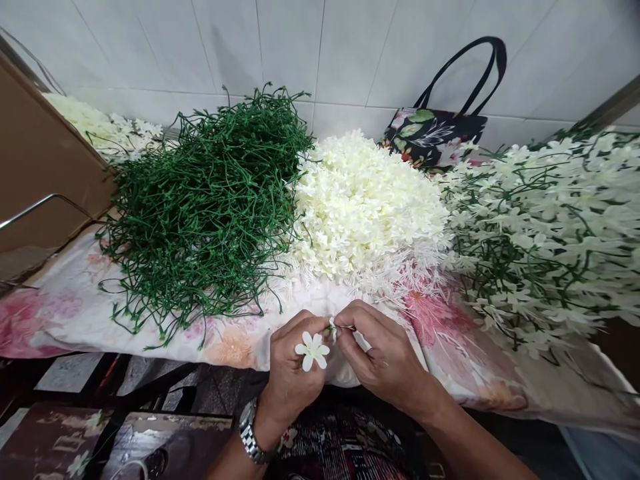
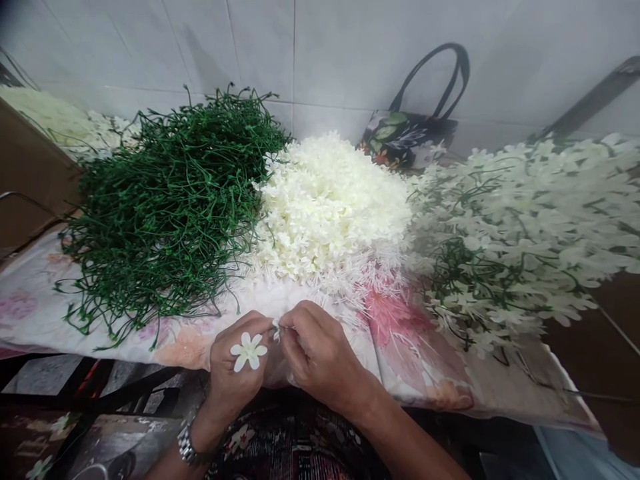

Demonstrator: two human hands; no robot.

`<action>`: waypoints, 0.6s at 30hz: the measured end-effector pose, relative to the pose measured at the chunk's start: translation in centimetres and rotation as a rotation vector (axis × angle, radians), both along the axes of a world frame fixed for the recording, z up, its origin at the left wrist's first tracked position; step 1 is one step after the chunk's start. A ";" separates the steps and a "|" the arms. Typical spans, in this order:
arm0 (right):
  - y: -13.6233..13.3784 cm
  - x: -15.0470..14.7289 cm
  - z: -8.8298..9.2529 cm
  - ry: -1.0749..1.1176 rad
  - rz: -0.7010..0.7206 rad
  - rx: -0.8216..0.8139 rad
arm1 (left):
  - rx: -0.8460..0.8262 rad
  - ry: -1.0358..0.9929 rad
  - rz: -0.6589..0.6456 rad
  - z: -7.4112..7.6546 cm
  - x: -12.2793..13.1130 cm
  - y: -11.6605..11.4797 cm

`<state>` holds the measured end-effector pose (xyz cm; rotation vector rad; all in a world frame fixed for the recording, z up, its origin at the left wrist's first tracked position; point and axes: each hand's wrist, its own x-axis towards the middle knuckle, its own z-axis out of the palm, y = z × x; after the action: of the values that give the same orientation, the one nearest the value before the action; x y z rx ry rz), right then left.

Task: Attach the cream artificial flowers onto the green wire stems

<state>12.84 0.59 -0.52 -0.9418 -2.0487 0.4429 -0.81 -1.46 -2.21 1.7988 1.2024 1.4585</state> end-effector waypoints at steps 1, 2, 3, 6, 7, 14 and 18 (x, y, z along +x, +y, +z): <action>0.0 0.0 0.1 -0.003 0.000 -0.001 | -0.003 0.001 -0.003 0.0 0.0 0.0; 0.0 0.1 0.2 -0.006 0.001 -0.007 | -0.008 -0.002 -0.004 0.1 -0.1 0.0; -0.1 0.2 0.3 -0.008 0.007 -0.016 | -0.016 -0.011 -0.007 0.2 -0.1 0.0; -0.1 0.7 1.0 -0.019 0.040 -0.060 | -0.078 -0.083 -0.017 0.8 -0.1 0.2; -0.1 0.9 1.3 -0.022 0.053 -0.070 | -0.109 -0.118 -0.020 1.0 -0.1 0.2; -0.5 1.0 2.2 -0.062 0.081 -0.002 | -0.271 -0.324 -0.064 0.9 -0.4 -0.2; -0.6 1.0 2.3 -0.113 0.070 0.104 | -0.395 -0.425 -0.098 0.3 -0.3 -0.5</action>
<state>13.88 -0.02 1.83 -0.8520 -2.1899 0.3227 -1.08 -1.96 -1.91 1.1943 1.0720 1.3443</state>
